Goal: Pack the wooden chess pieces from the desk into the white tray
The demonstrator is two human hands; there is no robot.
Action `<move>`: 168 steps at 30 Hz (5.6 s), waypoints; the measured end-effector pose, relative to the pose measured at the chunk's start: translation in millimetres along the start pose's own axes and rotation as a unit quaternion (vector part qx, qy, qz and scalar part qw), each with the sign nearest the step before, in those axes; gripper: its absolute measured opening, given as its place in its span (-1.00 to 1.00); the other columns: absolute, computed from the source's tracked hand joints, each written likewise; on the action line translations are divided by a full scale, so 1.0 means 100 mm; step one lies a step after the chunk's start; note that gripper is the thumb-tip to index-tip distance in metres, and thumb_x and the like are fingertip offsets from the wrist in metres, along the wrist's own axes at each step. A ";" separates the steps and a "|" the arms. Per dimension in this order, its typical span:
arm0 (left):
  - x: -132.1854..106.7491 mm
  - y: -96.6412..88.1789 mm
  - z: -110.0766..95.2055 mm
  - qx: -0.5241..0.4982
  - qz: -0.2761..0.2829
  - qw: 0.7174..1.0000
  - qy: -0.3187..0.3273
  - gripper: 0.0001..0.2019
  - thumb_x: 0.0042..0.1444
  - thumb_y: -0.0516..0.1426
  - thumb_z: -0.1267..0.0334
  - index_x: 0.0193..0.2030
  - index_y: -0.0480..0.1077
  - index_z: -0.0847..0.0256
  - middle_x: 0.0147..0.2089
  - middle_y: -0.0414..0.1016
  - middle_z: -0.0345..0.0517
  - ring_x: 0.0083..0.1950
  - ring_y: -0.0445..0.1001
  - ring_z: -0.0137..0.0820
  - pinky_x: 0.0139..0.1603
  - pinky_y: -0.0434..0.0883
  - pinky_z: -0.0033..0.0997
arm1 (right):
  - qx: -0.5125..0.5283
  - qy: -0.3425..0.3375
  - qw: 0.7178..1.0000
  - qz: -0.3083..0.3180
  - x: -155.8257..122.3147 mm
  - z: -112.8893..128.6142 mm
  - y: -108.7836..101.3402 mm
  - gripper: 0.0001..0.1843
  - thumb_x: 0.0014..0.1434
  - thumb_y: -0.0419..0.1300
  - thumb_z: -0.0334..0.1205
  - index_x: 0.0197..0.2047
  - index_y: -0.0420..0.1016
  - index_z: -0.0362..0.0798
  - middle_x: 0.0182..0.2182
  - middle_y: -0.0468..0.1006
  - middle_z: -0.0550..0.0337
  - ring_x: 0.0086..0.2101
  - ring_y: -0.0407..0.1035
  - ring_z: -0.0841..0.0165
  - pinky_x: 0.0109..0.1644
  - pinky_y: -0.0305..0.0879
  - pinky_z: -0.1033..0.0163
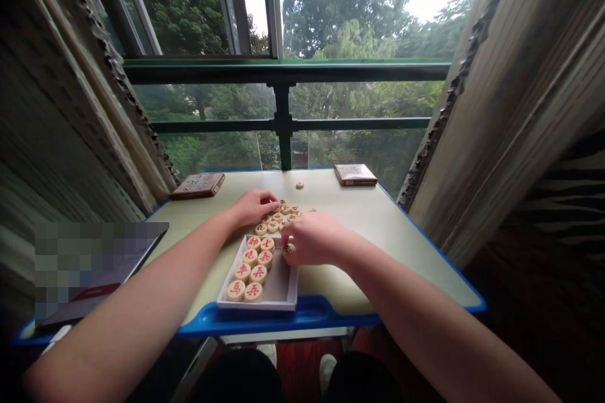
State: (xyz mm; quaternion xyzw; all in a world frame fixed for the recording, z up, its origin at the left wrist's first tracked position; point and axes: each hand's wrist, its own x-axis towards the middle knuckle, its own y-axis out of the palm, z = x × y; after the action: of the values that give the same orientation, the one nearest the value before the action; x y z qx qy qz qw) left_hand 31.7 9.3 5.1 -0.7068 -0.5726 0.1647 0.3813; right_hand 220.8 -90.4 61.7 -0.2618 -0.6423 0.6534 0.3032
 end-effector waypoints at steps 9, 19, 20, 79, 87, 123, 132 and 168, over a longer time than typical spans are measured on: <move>0.00 0.00 0.01 -0.020 -0.003 1.000 -0.005 -0.74 -0.07 0.14 0.13 -0.33 0.48 0.28 -0.49 0.47 -0.12 -0.49 0.36 -0.44 -0.46 0.26 -0.47 | -0.011 0.021 1.000 0.001 0.01 -0.01 0.01 -0.79 -0.12 0.17 -0.10 -0.38 0.55 0.07 -0.49 0.54 0.20 -0.47 0.34 0.34 -0.48 0.02 0.31; -0.05 -0.09 -0.22 -0.237 -0.018 0.969 -0.064 -0.81 -0.15 0.17 0.29 -0.35 0.46 0.33 -0.41 0.48 -0.08 -0.47 0.30 -0.52 -0.46 0.21 -0.49 | 0.031 0.032 0.997 -0.063 0.03 -0.05 -0.03 -0.73 0.01 0.13 -0.03 -0.38 0.54 -0.02 -0.59 0.45 0.20 -0.58 0.21 0.45 -0.52 -0.05 0.35; -0.05 -0.10 -0.24 -0.259 -0.012 0.964 -0.063 -0.80 -0.15 0.18 0.29 -0.35 0.46 0.33 -0.42 0.47 -0.09 -0.48 0.29 -0.53 -0.47 0.20 -0.49 | 0.035 0.044 0.994 -0.091 0.05 -0.09 -0.02 -0.72 0.05 0.10 -0.05 -0.37 0.53 -0.04 -0.60 0.43 0.20 -0.59 0.19 0.46 -0.51 -0.05 0.35; -0.01 -0.13 -0.08 -0.025 -0.102 0.994 -0.017 -0.81 -0.12 0.10 0.22 -0.44 0.47 0.28 -0.48 0.46 -0.11 -0.41 0.35 -0.39 -0.33 0.26 -0.41 | 0.161 0.018 0.987 0.016 -0.01 -0.29 -0.22 -0.73 -0.05 0.14 -0.17 -0.28 0.50 -0.10 -0.56 0.32 0.28 -0.56 0.12 0.51 -0.50 0.01 0.38; 0.03 -0.04 0.09 0.011 -0.019 0.999 -0.048 -0.75 -0.08 0.13 0.13 -0.32 0.47 0.26 -0.35 0.51 -0.04 -0.32 0.42 -0.32 -0.32 0.30 -0.40 | 0.242 0.108 0.958 0.111 0.08 -0.40 -0.10 -0.75 -0.10 0.09 -0.27 -0.33 0.50 -0.11 -0.49 0.50 0.18 -0.54 0.33 0.44 -0.52 0.18 0.39; -0.05 0.01 -0.09 -0.154 0.016 0.985 -0.071 -0.70 -0.02 0.10 0.19 -0.17 0.46 0.28 -0.13 0.52 0.01 -0.09 0.43 -0.29 -0.04 0.32 -0.35 | 0.151 0.105 0.973 -0.139 0.28 -0.65 0.23 -0.74 0.03 0.12 -0.24 -0.20 0.52 -0.10 -0.26 0.50 0.05 -0.28 0.35 0.33 -0.20 0.24 0.28; -0.03 0.00 -0.04 -0.125 0.019 0.990 -0.059 -0.68 -0.18 0.22 0.22 -0.23 0.46 0.28 -0.24 0.52 -0.03 -0.19 0.44 -0.30 -0.17 0.36 -0.37 | 0.113 0.132 0.981 -0.090 0.31 -0.77 0.29 -0.72 0.06 0.07 -0.26 -0.22 0.54 -0.10 -0.23 0.52 0.05 -0.28 0.36 0.30 -0.21 0.23 0.29; -0.16 -0.18 -0.50 -0.444 0.044 0.895 -0.029 -0.73 -0.18 0.24 0.23 -0.31 0.42 0.33 -0.31 0.48 -0.04 -0.36 0.42 -0.46 -0.26 0.33 -0.39 | 0.212 -0.019 0.950 -0.229 0.11 -0.31 -0.01 -0.77 -0.02 0.18 -0.27 -0.22 0.45 -0.09 -0.36 0.46 0.14 -0.41 0.26 0.43 -0.29 0.23 0.31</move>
State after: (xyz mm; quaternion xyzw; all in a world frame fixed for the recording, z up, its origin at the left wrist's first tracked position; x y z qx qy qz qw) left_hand 47.6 -22.3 47.8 -0.8220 -0.5651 -0.0697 0.0038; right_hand 236.0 -61.1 62.6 -0.0249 -0.5378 0.6921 0.4808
